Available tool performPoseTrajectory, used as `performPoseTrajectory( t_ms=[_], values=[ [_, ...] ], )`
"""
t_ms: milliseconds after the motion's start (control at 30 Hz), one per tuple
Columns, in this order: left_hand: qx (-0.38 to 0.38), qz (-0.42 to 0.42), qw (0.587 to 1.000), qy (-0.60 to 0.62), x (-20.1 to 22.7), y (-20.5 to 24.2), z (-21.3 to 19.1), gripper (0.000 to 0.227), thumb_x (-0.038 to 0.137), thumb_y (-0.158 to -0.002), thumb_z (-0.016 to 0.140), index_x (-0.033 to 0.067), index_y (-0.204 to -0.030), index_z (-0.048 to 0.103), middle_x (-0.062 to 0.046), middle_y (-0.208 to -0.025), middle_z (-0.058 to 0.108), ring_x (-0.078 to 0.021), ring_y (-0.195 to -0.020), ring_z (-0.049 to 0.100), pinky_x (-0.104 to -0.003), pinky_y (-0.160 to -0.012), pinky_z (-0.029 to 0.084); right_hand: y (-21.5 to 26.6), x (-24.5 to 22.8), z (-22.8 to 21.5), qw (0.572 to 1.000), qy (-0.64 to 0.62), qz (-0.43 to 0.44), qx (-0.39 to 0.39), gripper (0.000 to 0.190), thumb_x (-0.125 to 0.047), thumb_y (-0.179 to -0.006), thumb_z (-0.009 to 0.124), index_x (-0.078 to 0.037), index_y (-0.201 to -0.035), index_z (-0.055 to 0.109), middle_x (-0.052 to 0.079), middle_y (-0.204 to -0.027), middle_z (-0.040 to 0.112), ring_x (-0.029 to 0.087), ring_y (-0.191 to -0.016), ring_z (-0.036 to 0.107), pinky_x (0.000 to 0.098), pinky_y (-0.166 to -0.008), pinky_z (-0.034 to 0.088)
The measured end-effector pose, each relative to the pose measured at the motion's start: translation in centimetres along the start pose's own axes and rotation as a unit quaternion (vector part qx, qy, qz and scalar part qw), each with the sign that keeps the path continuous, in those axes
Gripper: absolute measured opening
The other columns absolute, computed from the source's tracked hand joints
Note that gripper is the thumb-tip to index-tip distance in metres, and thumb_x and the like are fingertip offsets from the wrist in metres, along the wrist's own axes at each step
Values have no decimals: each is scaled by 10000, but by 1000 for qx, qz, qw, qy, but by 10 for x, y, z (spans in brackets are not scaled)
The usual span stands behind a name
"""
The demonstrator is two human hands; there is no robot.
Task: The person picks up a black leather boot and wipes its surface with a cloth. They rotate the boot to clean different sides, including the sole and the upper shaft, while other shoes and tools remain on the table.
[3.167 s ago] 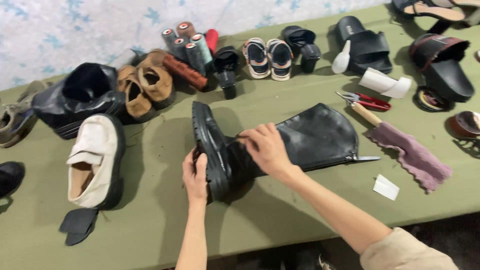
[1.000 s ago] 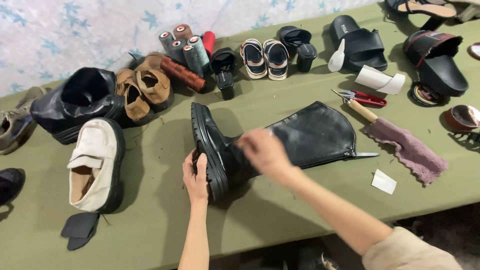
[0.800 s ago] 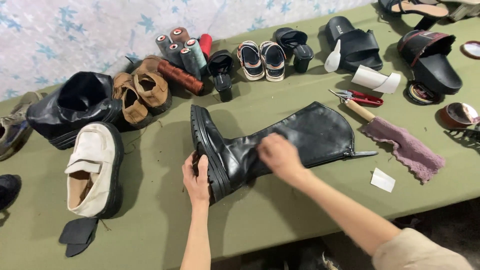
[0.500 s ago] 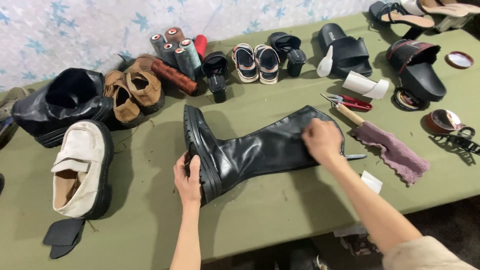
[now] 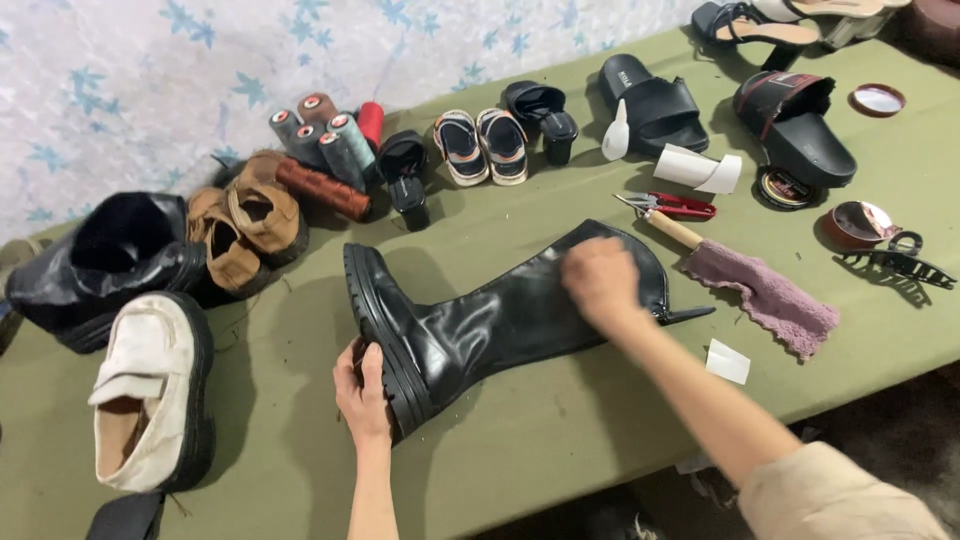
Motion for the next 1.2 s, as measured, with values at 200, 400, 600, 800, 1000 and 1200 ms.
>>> performPoseTrajectory(
  t_ms=[200,400,600,800,1000,1200],
  values=[
    [-3,-14,1000,-15,7,6,-2,597,508,-847,583,196,-1354,632,-21,-1395,585,-194,-1284,555,-367,-1081,425,-20,25,-29,975,-31,204,-83,106,-263,-978,596,-182,-975,665,152,-860,630,378,-926,604,533,-669,479],
    [1,7,1000,-4,4,6,-1,567,490,-859,585,162,-1318,650,-32,-1404,603,-202,-1308,547,-368,-1104,421,3,-87,16,983,-153,-49,-86,46,-198,-964,586,-214,-978,627,63,-824,597,281,-896,516,456,-670,450],
    [-4,16,1000,0,0,1,0,560,487,-870,582,167,-1325,645,-45,-1405,604,-213,-1309,557,-384,-1102,436,-23,-14,30,993,-13,28,-118,98,-170,-886,543,-117,-870,623,136,-834,627,370,-799,631,501,-591,524],
    [-2,-24,1000,8,11,10,-2,564,474,-854,592,179,-1333,635,-21,-1407,576,-185,-1295,550,-359,-1100,431,-36,86,-2,985,27,143,-92,199,-255,-1023,523,-104,-1009,652,203,-911,622,427,-872,620,574,-637,503],
    [16,51,998,-19,-23,-13,0,515,458,-893,618,133,-1288,670,-69,-1340,634,-222,-1253,573,-376,-1060,435,-35,156,-61,987,-15,163,-2,94,-250,-1014,647,-176,-988,701,152,-867,689,372,-966,587,536,-672,462],
    [13,48,998,-36,-18,-6,0,512,461,-927,588,124,-1306,657,-68,-1355,627,-229,-1257,560,-377,-1046,434,-21,278,-148,952,12,306,27,118,-243,-1028,685,-209,-1041,798,49,-1012,780,304,-849,718,472,-574,510]
  ],
)
Point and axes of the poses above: each hand's wrist, its own y-axis away from the middle knuckle, its own z-axis out of the palm, x = y × z, the point moved 1 cm from there along -y, towards the middle knuckle
